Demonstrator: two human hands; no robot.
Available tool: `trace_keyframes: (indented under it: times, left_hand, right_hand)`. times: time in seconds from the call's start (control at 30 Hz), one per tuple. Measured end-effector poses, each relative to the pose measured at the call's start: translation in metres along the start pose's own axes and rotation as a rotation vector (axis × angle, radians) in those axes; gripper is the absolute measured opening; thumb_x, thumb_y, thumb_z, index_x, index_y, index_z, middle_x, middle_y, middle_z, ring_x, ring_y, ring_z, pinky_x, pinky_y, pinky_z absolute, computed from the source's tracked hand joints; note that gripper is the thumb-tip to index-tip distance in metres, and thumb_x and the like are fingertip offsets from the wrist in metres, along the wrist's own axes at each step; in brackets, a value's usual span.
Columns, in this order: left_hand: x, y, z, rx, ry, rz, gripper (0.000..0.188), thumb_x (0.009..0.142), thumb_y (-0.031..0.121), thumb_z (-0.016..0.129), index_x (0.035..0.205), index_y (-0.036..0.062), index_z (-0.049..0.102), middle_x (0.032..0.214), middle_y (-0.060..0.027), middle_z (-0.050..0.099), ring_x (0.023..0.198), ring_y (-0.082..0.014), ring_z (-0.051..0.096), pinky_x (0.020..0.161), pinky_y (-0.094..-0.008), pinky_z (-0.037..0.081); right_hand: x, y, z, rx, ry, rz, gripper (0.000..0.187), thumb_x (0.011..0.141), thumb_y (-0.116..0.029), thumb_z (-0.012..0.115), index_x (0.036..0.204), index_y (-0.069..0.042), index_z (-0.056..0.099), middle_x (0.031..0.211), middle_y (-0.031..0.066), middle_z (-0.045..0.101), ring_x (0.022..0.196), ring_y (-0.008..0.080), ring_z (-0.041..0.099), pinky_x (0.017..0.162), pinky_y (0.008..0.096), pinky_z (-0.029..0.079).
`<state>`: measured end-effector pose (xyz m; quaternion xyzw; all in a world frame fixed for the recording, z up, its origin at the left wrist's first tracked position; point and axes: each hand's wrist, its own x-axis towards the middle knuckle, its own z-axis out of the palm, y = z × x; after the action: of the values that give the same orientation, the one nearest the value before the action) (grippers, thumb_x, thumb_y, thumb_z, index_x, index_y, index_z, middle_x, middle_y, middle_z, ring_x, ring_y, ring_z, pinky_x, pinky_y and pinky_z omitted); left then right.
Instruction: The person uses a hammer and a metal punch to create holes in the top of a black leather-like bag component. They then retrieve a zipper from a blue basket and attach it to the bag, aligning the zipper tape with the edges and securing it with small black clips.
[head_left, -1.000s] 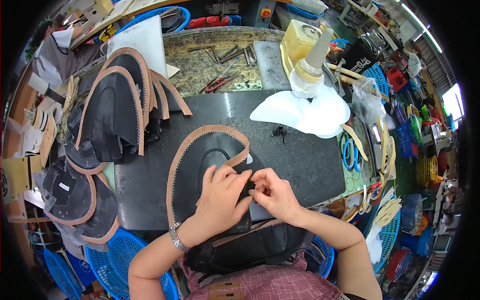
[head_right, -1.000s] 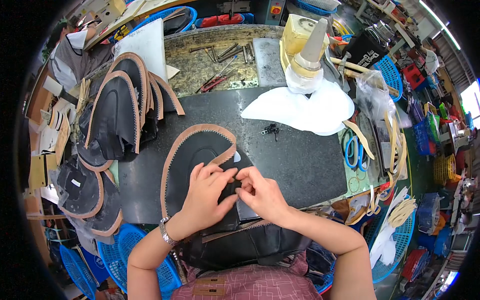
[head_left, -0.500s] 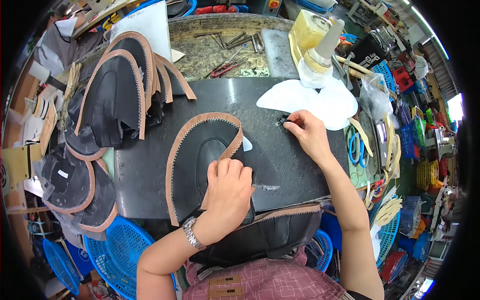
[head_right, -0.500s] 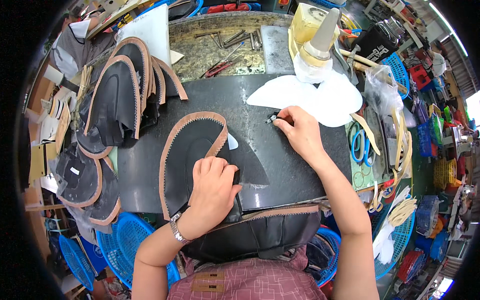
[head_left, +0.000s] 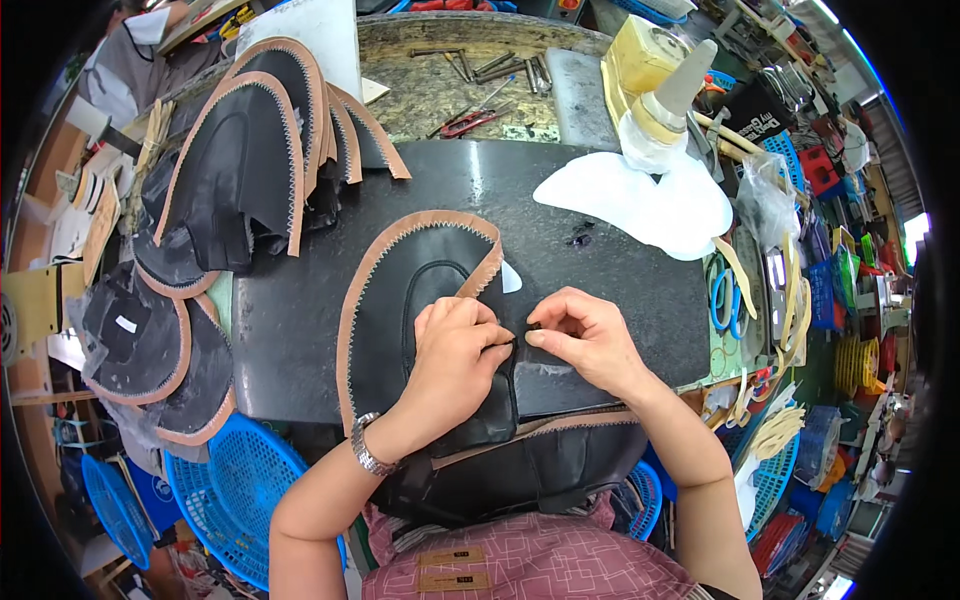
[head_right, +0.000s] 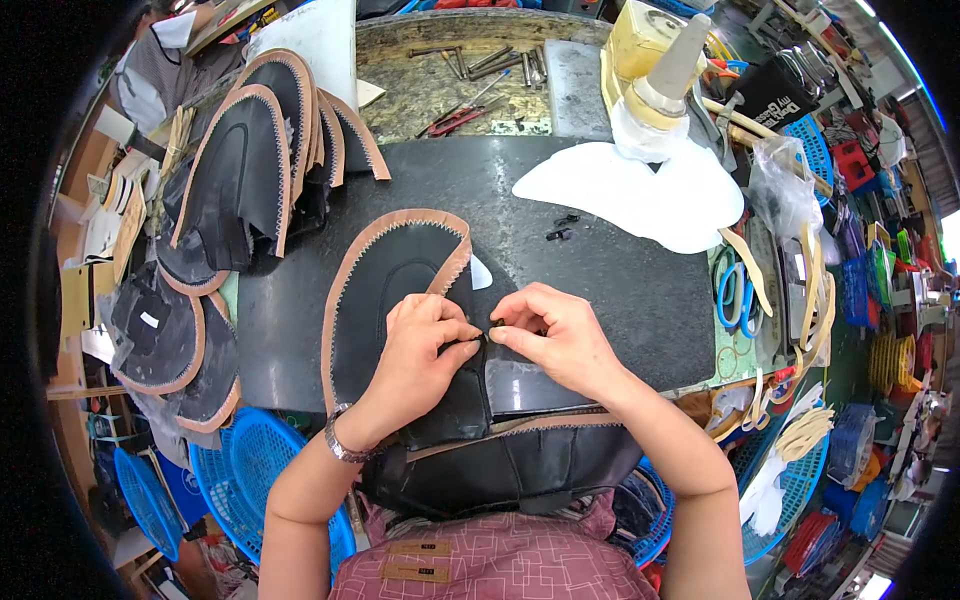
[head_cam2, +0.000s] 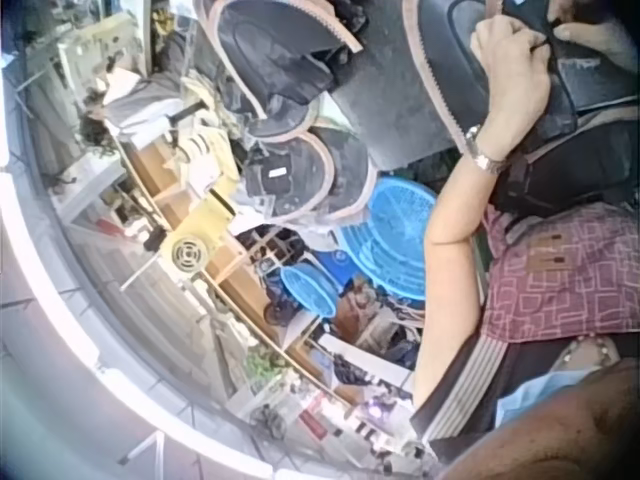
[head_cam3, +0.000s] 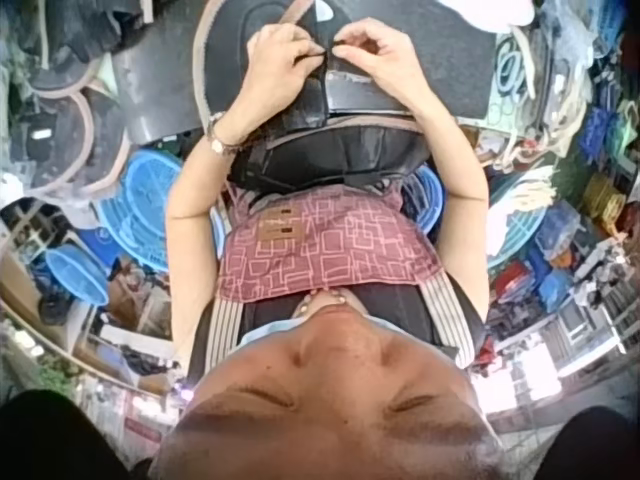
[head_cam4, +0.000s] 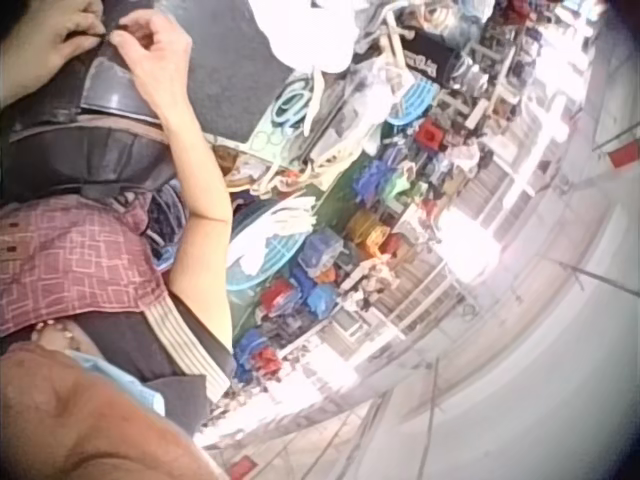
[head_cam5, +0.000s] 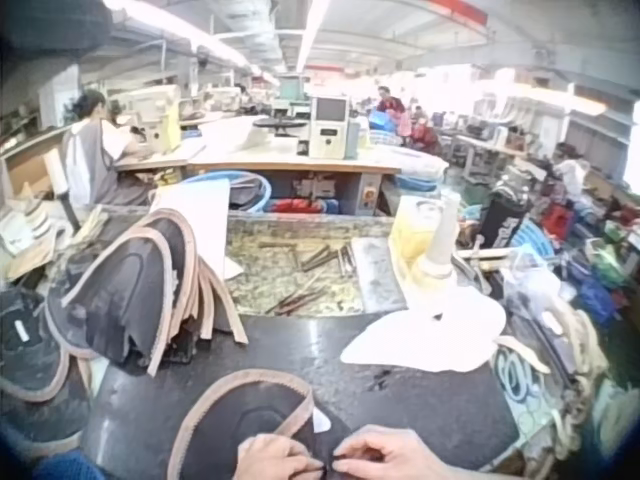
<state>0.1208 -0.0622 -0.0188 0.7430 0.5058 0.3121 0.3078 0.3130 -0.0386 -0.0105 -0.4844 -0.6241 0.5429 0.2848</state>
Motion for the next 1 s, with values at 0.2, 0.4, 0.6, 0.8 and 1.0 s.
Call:
trace_keyframes:
  times: [0.2,0.4,0.6,0.8,1.0]
  left_hand:
    - [0.000,-0.001,-0.002,-0.017,-0.021,-0.013,0.010,0.074,0.010,0.068,0.082,0.0051,0.068,0.087,-0.0029,0.055,0.095,-0.0210,0.049,0.090,-0.0363,0.032]
    - [-0.001,-0.002,-0.001,-0.026,0.007,0.016,0.007,0.075,0.009,0.066,0.080,0.0047,0.067,0.087,-0.0036,0.055,0.094,-0.0218,0.048,0.089,-0.0370,0.031]
    - [-0.002,-0.006,0.001,-0.020,0.010,0.037,0.007,0.075,0.009,0.066,0.081,0.0050,0.067,0.088,-0.0032,0.055,0.094,-0.0215,0.049,0.090,-0.0365,0.031]
    - [-0.002,-0.006,0.001,-0.051,0.020,-0.004,0.008,0.076,0.010,0.065,0.081,0.0049,0.067,0.087,-0.0032,0.056,0.094,-0.0215,0.050,0.090,-0.0360,0.032]
    - [-0.002,-0.004,0.001,-0.007,0.025,0.022,0.009,0.077,0.011,0.064,0.082,0.0046,0.068,0.087,-0.0038,0.056,0.093,-0.0216,0.050,0.089,-0.0364,0.032]
  right_hand:
    - [0.008,0.000,0.004,-0.102,-0.031,-0.157,0.015,0.078,-0.007,0.068,0.090,-0.002,0.063,0.079,0.0050,0.061,0.068,0.0096,0.061,0.061,0.0242,0.049]
    - [0.011,-0.005,0.003,-0.175,-0.062,-0.139,0.016,0.076,-0.007,0.070,0.090,-0.002,0.064,0.076,0.0055,0.062,0.066,0.0113,0.059,0.058,0.0250,0.048]
    - [0.007,0.003,0.010,-0.299,-0.002,-0.375,0.021,0.072,-0.006,0.072,0.092,-0.004,0.065,0.076,0.0071,0.062,0.067,0.0147,0.060,0.057,0.0267,0.048]
    - [-0.010,0.007,0.019,-0.205,0.070,-0.200,0.052,0.073,-0.003,0.072,0.120,-0.007,0.051,0.078,0.0067,0.063,0.065,0.0145,0.061,0.060,0.0262,0.050]
    - [-0.001,0.009,0.015,-0.123,0.135,-0.263,0.064,0.073,0.000,0.070,0.130,-0.008,0.041,0.081,0.0077,0.064,0.067,0.0138,0.062,0.064,0.0270,0.051]
